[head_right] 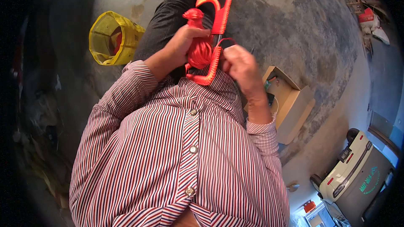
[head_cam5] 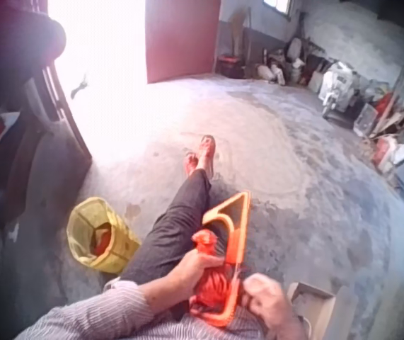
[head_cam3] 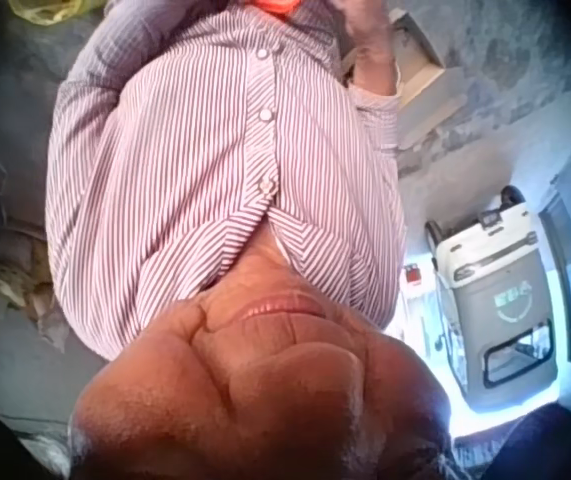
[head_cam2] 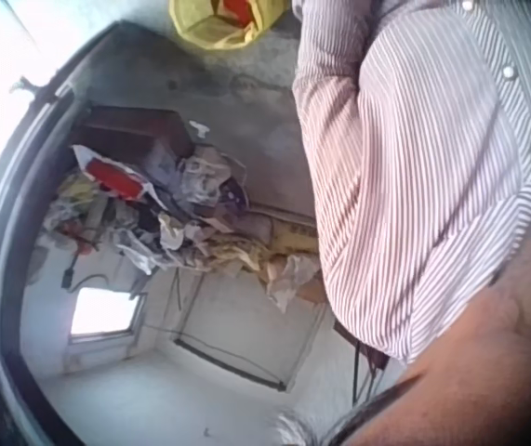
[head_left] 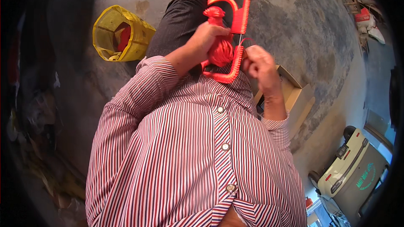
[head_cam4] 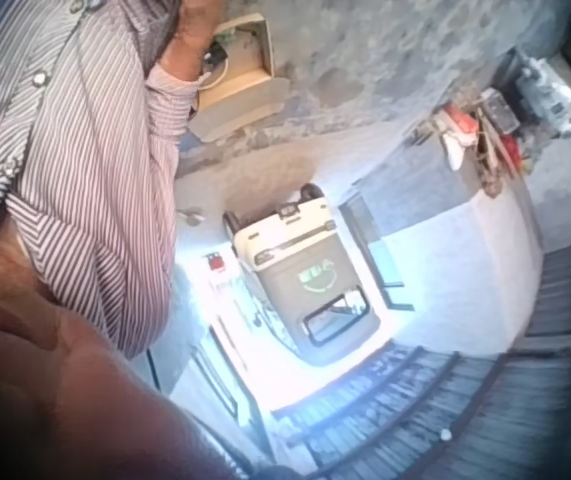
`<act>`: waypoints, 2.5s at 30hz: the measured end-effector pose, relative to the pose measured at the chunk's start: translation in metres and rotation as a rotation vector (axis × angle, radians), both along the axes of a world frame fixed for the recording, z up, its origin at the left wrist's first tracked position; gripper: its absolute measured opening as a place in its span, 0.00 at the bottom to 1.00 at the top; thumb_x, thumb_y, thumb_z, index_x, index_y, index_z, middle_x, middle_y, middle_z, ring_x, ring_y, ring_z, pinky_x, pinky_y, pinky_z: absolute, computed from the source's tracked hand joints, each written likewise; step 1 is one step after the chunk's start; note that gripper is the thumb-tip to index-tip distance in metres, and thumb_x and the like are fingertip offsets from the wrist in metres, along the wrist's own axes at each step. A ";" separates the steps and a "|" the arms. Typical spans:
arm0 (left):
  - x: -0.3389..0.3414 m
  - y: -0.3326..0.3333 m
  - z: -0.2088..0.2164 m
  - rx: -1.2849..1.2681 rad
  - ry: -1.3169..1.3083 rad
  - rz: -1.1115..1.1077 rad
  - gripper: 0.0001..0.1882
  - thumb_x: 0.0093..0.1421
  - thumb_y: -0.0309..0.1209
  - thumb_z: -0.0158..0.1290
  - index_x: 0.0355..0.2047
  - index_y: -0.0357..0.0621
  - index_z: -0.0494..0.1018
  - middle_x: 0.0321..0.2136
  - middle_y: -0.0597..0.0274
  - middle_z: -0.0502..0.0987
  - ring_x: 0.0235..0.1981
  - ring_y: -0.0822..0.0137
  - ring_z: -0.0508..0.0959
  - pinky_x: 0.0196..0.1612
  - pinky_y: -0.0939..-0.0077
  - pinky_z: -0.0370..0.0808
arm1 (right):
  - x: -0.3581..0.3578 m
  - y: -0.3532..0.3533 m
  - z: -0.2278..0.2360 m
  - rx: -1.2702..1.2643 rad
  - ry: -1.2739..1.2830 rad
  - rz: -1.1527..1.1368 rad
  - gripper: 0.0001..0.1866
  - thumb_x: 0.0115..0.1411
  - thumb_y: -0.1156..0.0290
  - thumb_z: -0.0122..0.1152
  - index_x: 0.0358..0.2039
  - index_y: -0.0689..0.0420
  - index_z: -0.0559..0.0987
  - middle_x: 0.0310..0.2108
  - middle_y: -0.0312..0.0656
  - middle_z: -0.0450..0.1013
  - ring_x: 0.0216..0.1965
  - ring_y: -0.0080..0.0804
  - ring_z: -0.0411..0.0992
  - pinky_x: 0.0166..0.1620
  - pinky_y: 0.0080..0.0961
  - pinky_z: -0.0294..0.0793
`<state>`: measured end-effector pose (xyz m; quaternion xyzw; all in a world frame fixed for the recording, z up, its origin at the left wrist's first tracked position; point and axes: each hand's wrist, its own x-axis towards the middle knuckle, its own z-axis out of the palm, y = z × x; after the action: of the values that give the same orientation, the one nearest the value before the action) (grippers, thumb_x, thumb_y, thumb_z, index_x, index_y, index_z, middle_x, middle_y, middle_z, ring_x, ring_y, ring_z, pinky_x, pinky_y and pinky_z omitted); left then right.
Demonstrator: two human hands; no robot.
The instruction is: Winding a bundle of red plastic rope onto a red plastic hand tool.
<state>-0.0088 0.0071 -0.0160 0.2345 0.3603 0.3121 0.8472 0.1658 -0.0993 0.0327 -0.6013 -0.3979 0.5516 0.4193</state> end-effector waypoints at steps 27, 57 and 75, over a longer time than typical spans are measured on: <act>-0.011 -0.034 0.051 1.420 0.977 -0.664 0.22 0.49 0.33 0.59 0.40 0.34 0.65 0.34 0.46 0.75 0.35 0.50 0.79 0.39 0.61 0.76 | 0.006 0.007 -0.001 0.165 -0.507 0.395 0.24 0.45 0.69 0.72 0.43 0.64 0.76 0.49 0.45 0.72 0.50 0.34 0.72 0.52 0.33 0.70; 0.014 -0.017 0.013 -0.039 0.106 -0.248 0.02 0.49 0.25 0.46 0.23 0.47 0.66 0.16 0.71 0.65 0.15 0.77 0.58 0.19 0.80 0.53 | 0.012 -0.002 0.030 0.027 0.092 0.065 0.13 0.54 0.67 0.58 0.37 0.61 0.75 0.33 0.38 0.73 0.34 0.25 0.71 0.41 0.23 0.70; 0.015 -0.018 0.017 0.048 0.149 -0.283 0.05 0.48 0.21 0.47 0.27 0.44 0.66 0.17 0.69 0.65 0.13 0.73 0.60 0.18 0.81 0.57 | 0.006 -0.022 0.088 0.061 0.348 0.041 0.13 0.47 0.66 0.60 0.27 0.61 0.70 0.25 0.39 0.64 0.26 0.25 0.64 0.29 0.21 0.65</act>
<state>0.0061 -0.0104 0.0015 0.3254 0.3780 0.1798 0.8479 0.1715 -0.1216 0.1205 -0.4756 -0.3480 0.6434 0.4886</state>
